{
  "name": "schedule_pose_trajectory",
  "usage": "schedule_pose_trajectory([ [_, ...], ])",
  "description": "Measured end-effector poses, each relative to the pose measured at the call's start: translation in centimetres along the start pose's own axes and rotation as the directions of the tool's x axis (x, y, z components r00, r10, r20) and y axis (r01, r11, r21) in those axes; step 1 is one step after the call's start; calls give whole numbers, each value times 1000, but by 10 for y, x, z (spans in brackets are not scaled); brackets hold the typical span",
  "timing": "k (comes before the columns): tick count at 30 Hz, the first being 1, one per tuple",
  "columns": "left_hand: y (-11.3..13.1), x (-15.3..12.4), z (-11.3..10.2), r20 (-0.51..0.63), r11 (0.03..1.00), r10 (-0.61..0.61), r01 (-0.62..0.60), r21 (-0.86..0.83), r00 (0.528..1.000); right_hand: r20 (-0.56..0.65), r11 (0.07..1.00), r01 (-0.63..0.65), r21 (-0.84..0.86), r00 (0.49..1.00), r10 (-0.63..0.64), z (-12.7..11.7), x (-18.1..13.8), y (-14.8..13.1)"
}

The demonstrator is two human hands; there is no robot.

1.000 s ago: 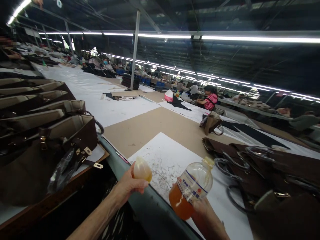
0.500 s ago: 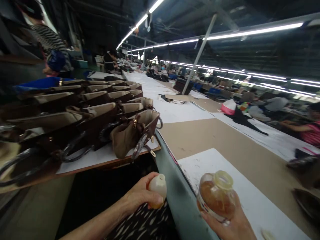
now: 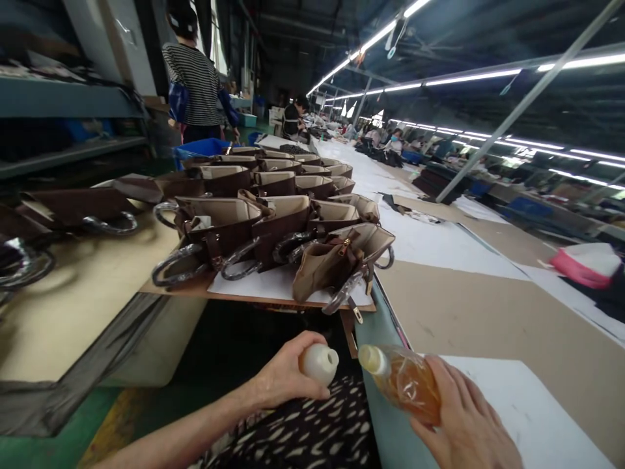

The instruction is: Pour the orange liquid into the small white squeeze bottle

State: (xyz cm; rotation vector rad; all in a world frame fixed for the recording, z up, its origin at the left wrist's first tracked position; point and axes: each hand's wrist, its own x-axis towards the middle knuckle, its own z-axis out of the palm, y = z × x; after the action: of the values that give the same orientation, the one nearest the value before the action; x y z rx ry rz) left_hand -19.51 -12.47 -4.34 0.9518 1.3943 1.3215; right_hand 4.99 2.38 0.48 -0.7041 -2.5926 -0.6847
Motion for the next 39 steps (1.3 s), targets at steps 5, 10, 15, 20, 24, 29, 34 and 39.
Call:
schedule_pose_trajectory([
  [5,1,-6,-15,-72,998,19,-14,62,997,-40,995,89,-37,995,-90,-3,25,-11],
  [10,1,-9,-26,-94,996,22,-14,87,995,-38,986,164,-19,986,-165,-1,40,-16],
  [15,0,-11,-31,-128,996,28,-17,87,991,-51,980,200,-17,978,-201,-4,56,-22],
  [20,-2,-12,-34,-142,996,46,-35,78,989,-57,971,238,-2,970,-238,-9,67,-27],
  [24,-3,-13,-36,-154,998,42,-33,59,987,-38,966,260,12,965,-259,-8,72,-28],
  [29,1,-12,-37,-137,1000,6,-3,25,991,-49,961,275,1,960,-275,-9,76,-27],
  [34,0,-11,-35,-141,1000,11,-7,29,990,-58,959,284,-3,957,-284,-10,77,-27],
  [39,-8,-10,-33,-160,998,28,-20,53,987,-37,957,289,-8,957,-289,-9,78,-26],
])
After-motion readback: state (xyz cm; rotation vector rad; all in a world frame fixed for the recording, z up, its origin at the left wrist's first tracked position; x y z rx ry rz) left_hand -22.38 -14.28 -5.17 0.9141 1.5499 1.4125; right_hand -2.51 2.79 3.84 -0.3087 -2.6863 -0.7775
